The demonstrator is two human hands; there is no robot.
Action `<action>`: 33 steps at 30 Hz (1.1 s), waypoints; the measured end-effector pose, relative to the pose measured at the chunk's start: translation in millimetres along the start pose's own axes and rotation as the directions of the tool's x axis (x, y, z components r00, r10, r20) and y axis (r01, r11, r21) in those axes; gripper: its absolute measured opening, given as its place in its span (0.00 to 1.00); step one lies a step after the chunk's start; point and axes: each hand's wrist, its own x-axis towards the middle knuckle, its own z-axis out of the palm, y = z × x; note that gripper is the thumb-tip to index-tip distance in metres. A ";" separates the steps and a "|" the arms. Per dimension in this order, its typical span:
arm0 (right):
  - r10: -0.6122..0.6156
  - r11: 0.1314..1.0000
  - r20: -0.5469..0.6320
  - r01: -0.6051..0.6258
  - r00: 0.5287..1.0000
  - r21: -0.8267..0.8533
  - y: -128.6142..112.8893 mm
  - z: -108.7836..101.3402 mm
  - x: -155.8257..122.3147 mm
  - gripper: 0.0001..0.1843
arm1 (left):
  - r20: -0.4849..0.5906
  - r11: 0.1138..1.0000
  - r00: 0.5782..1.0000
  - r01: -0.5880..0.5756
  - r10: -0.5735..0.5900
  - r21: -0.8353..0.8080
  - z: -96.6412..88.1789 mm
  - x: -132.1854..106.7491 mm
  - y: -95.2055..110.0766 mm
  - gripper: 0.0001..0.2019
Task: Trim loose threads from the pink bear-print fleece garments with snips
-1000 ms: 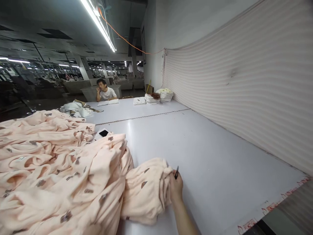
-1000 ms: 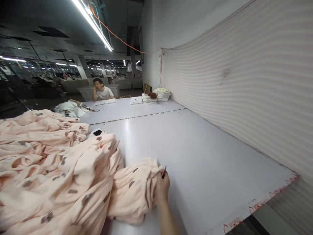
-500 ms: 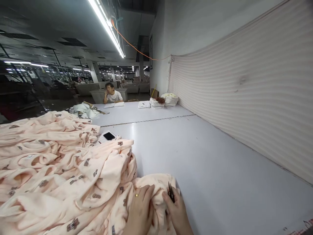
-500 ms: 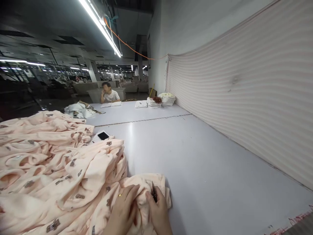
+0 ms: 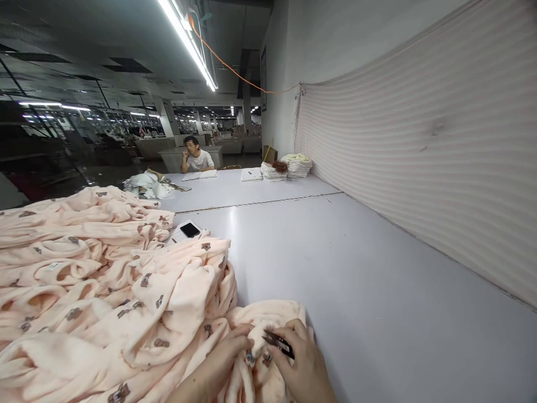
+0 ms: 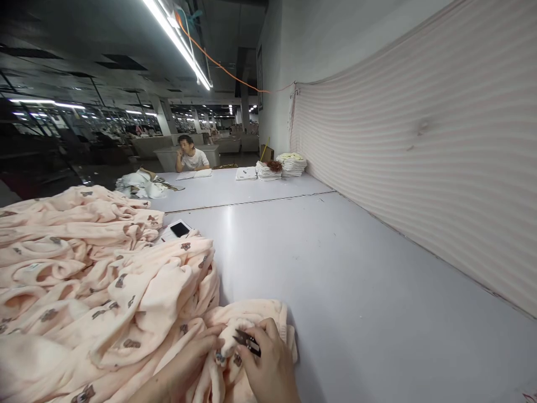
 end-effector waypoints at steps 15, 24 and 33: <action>0.086 0.970 -0.104 -0.059 0.991 0.235 11.0 11.0 -10.2 0.08 | -0.013 0.936 0.991 -0.120 0.132 0.332 1.8 -10.7 11.8 0.04; -0.072 0.972 -0.198 0.113 0.978 0.204 4.8 22.1 -22.4 0.09 | -0.192 0.580 0.817 -0.201 0.544 0.789 7.8 -26.6 -1.4 0.04; -0.079 0.991 -0.104 0.090 0.991 0.098 -12.7 18.0 -17.8 0.10 | -0.345 0.708 0.721 -0.281 0.601 0.647 12.1 -26.8 -14.0 0.04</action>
